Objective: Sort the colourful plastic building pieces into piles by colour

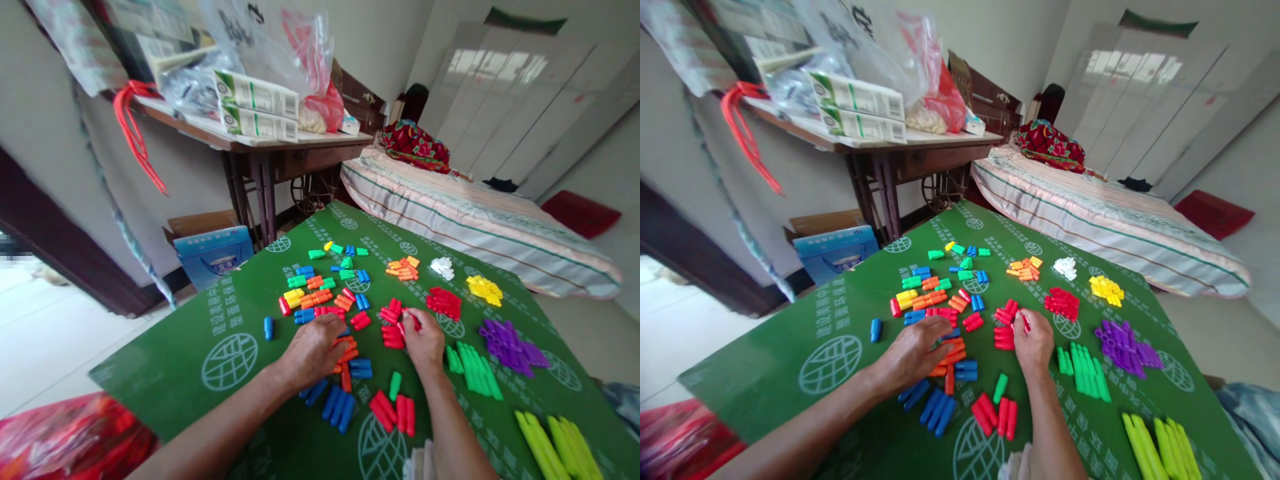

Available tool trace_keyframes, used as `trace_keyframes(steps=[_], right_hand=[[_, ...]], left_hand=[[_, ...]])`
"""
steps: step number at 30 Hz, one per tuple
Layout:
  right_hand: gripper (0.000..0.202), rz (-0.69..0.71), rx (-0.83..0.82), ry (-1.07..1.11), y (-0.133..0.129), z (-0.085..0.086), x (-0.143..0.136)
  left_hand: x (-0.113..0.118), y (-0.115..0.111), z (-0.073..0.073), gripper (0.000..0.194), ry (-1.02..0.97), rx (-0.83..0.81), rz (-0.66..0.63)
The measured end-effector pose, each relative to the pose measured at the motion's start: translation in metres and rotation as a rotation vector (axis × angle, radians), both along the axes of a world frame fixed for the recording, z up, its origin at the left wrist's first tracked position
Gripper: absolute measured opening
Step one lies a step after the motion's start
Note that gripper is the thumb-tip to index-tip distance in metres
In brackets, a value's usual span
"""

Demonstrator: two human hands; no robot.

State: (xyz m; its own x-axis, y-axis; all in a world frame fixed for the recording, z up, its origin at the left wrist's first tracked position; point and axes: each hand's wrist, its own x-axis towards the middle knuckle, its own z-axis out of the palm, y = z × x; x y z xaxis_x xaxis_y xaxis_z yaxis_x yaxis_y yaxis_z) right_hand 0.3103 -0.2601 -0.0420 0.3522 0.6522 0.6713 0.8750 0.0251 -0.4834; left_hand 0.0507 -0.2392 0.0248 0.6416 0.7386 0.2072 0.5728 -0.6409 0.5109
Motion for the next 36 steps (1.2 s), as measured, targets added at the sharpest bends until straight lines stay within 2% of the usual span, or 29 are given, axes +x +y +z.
trace_keyframes(steps=[6,10,13,16,19,25,30,36], right_hand=[[0.03,0.021,-0.14,-0.015,-0.013,0.023,-0.015],[0.026,0.072,-0.22,-0.009,-0.045,0.04,-0.038],[0.022,0.118,-0.247,-0.01,-0.078,0.046,-0.058],[0.021,0.147,-0.244,-0.026,-0.112,0.042,-0.076],[0.018,0.131,-0.18,-0.059,-0.141,0.03,-0.087],[0.013,0.009,-0.035,-0.134,-0.18,0.003,-0.076],[0.018,-0.124,-0.038,-0.139,-0.19,-0.005,-0.058],[0.023,-0.226,-0.127,-0.062,-0.176,0.002,-0.041]], left_hand=[[-0.016,0.005,-0.011,0.016,-0.103,0.008,0.034],[-0.018,0.004,-0.013,0.018,-0.182,-0.008,0.048],[-0.017,0.004,-0.013,0.019,-0.231,-0.027,0.05],[-0.016,0.004,-0.014,0.021,-0.268,-0.031,0.05],[-0.015,0.006,-0.015,0.021,-0.295,-0.025,0.051],[-0.011,0.008,-0.019,0.024,-0.3,-0.023,0.021],[-0.011,0.01,-0.022,0.024,-0.255,-0.024,0.022],[-0.012,0.011,-0.02,0.026,-0.239,-0.022,0.039]])
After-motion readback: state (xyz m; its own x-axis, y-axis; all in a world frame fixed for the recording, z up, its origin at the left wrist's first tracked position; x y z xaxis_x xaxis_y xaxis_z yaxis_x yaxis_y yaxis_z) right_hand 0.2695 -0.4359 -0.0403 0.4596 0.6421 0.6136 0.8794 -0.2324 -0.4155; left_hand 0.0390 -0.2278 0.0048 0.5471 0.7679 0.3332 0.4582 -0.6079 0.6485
